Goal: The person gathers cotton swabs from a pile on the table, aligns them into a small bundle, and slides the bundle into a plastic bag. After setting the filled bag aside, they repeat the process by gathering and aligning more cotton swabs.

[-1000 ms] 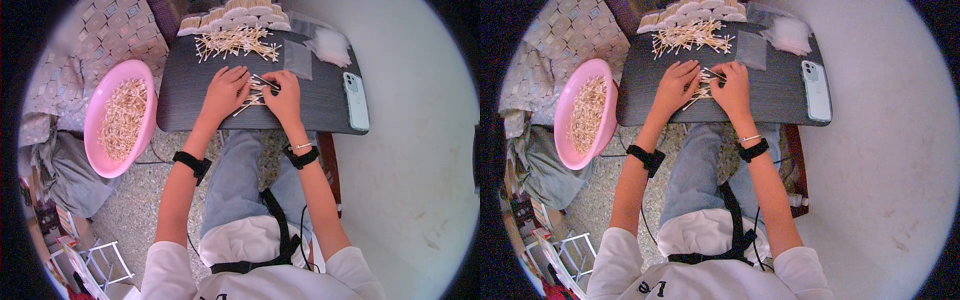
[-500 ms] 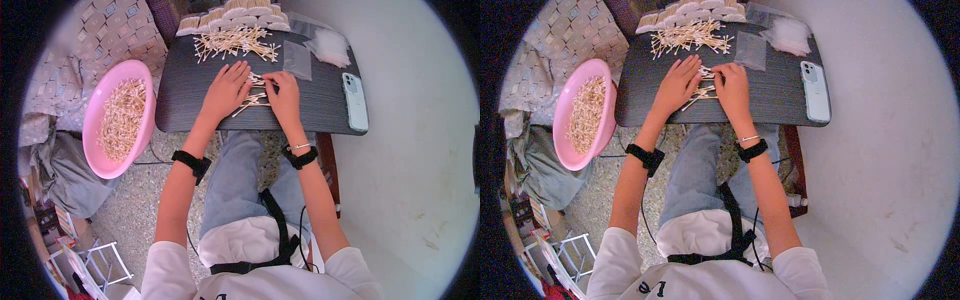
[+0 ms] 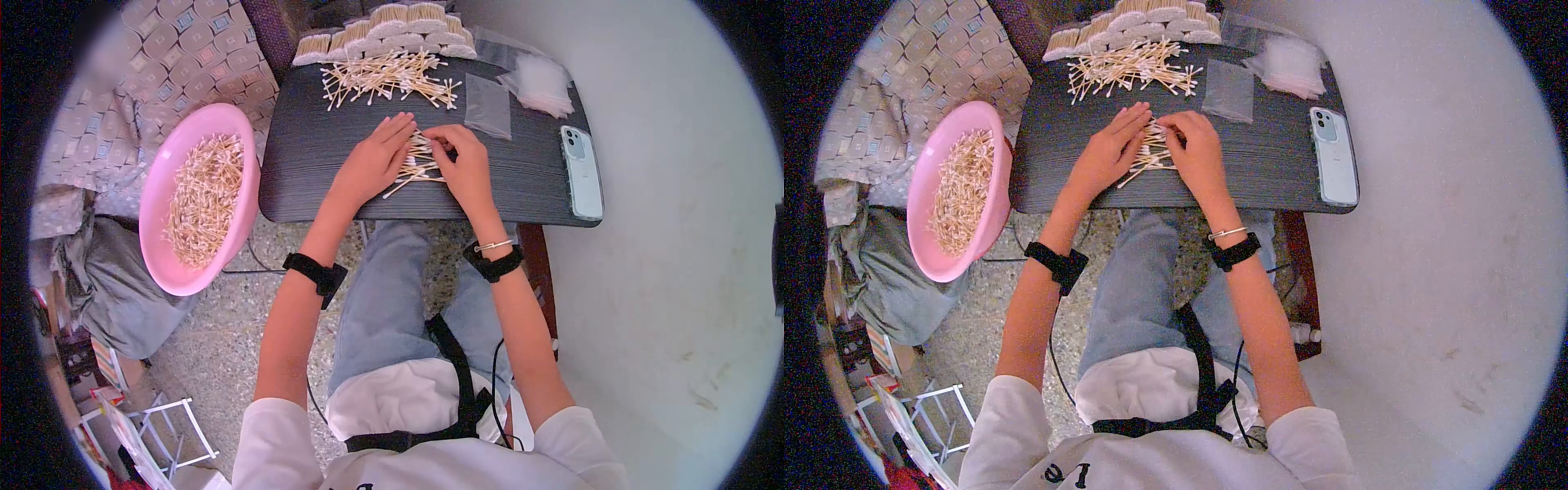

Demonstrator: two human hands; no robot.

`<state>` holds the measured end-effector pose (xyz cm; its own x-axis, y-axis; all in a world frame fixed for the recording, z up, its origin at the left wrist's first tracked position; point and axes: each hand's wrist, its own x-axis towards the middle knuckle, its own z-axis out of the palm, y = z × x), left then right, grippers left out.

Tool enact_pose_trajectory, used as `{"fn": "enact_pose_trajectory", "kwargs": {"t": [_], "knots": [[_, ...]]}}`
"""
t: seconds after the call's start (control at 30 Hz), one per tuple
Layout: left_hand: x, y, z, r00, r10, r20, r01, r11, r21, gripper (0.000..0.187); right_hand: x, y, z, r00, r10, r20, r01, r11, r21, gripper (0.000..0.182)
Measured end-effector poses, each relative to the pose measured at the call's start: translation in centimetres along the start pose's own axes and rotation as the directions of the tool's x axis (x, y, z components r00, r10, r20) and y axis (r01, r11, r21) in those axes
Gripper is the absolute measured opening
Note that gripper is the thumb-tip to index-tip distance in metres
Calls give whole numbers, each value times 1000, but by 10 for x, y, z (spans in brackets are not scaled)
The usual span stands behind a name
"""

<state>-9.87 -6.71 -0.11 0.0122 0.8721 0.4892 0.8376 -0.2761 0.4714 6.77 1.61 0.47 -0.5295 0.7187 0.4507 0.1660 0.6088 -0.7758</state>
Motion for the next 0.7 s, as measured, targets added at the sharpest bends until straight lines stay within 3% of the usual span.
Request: {"fn": "enact_pose_trajectory", "kwargs": {"t": [0.13,0.23,0.33,0.43,0.53,0.7], "knots": [[1,1,-2,1000,-25,5,25,991,-132,34,1,2,1,996,-92,-22,91,994,-64,14],[1,1,-6,999,17,-27,-15,998,64,33,1,1,1,996,-93,-8,92,991,-96,15],[-1,4,-5,999,-18,-45,23,994,103,33,1,2,1,996,-94,0,93,988,-125,14],[2,5,-3,999,19,45,-24,993,120,33,2,4,3,999,-32,-20,30,996,-85,13],[3,4,1,1000,-14,24,13,999,40,33,1,6,4,998,-2,-56,-2,997,-75,12],[0,5,1,999,-31,-39,34,997,73,33,0,7,4,995,-17,-100,3,991,-136,11]]}}
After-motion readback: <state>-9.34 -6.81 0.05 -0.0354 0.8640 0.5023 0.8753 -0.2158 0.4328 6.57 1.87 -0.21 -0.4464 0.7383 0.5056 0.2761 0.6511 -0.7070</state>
